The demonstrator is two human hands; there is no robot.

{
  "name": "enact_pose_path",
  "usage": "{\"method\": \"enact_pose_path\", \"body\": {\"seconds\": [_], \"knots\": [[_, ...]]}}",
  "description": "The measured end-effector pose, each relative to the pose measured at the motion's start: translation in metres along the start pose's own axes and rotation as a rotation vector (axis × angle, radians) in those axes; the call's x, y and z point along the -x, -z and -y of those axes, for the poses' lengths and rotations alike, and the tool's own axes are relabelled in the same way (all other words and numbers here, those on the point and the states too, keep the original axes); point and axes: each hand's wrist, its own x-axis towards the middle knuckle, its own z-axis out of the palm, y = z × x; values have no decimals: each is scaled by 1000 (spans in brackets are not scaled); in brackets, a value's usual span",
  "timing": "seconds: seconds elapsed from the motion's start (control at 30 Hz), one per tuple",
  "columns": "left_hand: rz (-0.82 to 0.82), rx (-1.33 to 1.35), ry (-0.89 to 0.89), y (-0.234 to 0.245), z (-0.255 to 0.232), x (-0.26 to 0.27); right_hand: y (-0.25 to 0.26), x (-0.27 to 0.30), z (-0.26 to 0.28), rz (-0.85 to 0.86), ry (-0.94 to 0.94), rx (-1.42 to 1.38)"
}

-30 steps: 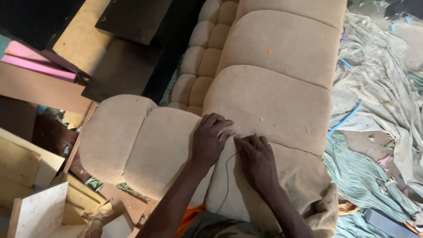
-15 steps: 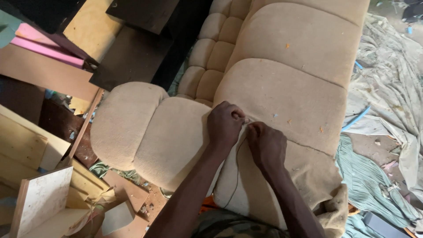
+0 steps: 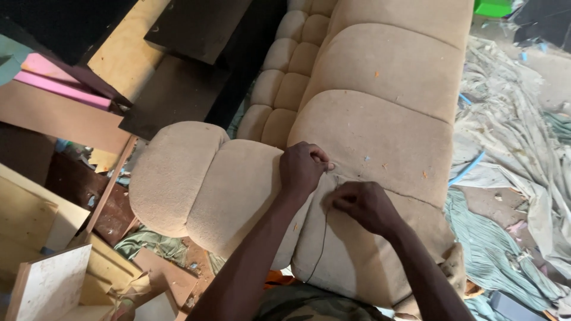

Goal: The person is sewing a seam on a beige upholstered sofa using a needle and thread. They repeatedly push the needle through the fabric and pull the thread to close a gap between two sections of the sofa cushion.

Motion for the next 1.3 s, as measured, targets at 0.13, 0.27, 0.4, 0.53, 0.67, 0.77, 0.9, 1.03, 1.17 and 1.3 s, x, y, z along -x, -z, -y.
{"method": "enact_pose_path", "body": {"seconds": [0.13,0.27,0.4,0.53,0.67,0.77,0.9,1.03,1.17,1.3], "knots": [[21,3,16,5,-6,0,-6,-26,-25,-315,-137,69],[24,-1,44,0,2,-7,-22,-49,-24,-336,-272,291],[3,27,20,-9,8,-10,-32,-55,-17,-289,-317,386],[-25,-43,1,-13,14,-17,-45,-65,-21,-279,-182,640],[-15,-66,20,-15,13,-19,-57,-76,-35,-305,-140,681],[-39,-93,-19,-17,20,-24,-69,-83,-37,-315,-72,852],[-36,-51,-51,-11,23,-21,-60,-80,-42,-357,-33,856],[76,100,-87,8,21,-10,-28,-45,-37,-395,94,439],[142,178,-215,20,21,-6,-21,-21,-50,-415,113,23],[170,122,-287,16,32,-7,-17,-4,-44,-384,162,-115]]}}
